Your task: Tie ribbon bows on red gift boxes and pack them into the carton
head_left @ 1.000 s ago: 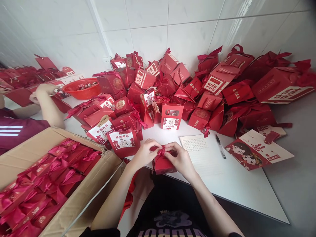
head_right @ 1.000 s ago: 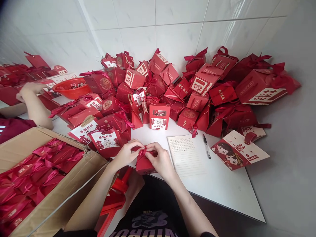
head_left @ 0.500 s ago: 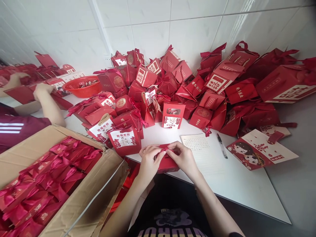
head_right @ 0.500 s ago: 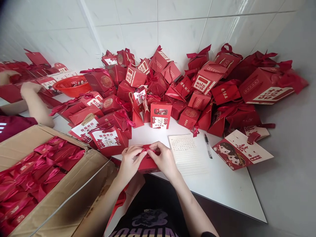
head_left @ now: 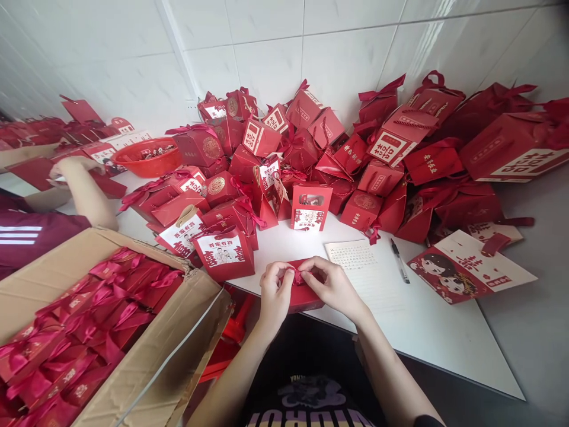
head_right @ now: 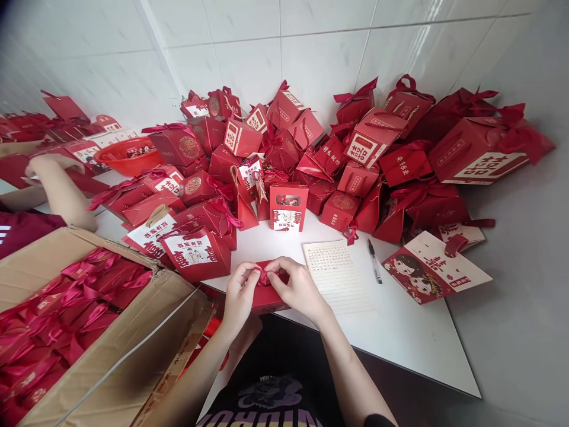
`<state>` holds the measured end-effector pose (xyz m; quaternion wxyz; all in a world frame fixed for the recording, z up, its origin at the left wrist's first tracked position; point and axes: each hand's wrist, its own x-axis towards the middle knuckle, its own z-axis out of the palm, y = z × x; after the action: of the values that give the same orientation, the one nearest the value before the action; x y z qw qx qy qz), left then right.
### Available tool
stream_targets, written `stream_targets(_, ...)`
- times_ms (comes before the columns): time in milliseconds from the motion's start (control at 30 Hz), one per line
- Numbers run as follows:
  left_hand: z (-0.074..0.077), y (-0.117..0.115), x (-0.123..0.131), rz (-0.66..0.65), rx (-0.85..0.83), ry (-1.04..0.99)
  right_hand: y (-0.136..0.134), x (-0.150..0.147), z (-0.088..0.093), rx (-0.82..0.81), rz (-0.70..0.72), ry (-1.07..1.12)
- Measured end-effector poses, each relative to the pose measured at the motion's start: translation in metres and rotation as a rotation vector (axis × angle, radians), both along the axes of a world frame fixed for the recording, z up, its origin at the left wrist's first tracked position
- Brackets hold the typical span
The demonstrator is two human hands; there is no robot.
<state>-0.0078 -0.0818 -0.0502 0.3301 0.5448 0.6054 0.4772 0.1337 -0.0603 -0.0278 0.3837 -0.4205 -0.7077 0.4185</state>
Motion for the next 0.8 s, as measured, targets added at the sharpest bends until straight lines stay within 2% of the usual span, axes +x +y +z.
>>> stream_targets(100, 0.002, 0.003, -0.001, -0.035, 0.001, -0.004, 0.001, 0.0, 0.0, 0.026, -0.013, -0.033)
stream_targets(200, 0.002, 0.005, -0.002, -0.07, 0.028, -0.038, 0.001, -0.004, -0.006, 0.116, -0.093, -0.077)
stream_targets(367, -0.001, 0.005, -0.001, -0.034, 0.096, -0.152, -0.01, -0.004, -0.016, 0.413, -0.27, -0.059)
stream_targets(467, -0.002, 0.005, 0.0, -0.023, 0.11, -0.21, -0.017, 0.0, -0.019, 0.547, -0.222, -0.122)
stream_targets(567, -0.001, 0.006, 0.0, -0.013, 0.098, -0.228, -0.02, 0.002, -0.022, 0.584, -0.182, -0.166)
stream_targets(800, -0.001, 0.005, -0.002, -0.077, 0.115, -0.176, -0.015, -0.003, -0.025, 0.58, -0.239, -0.155)
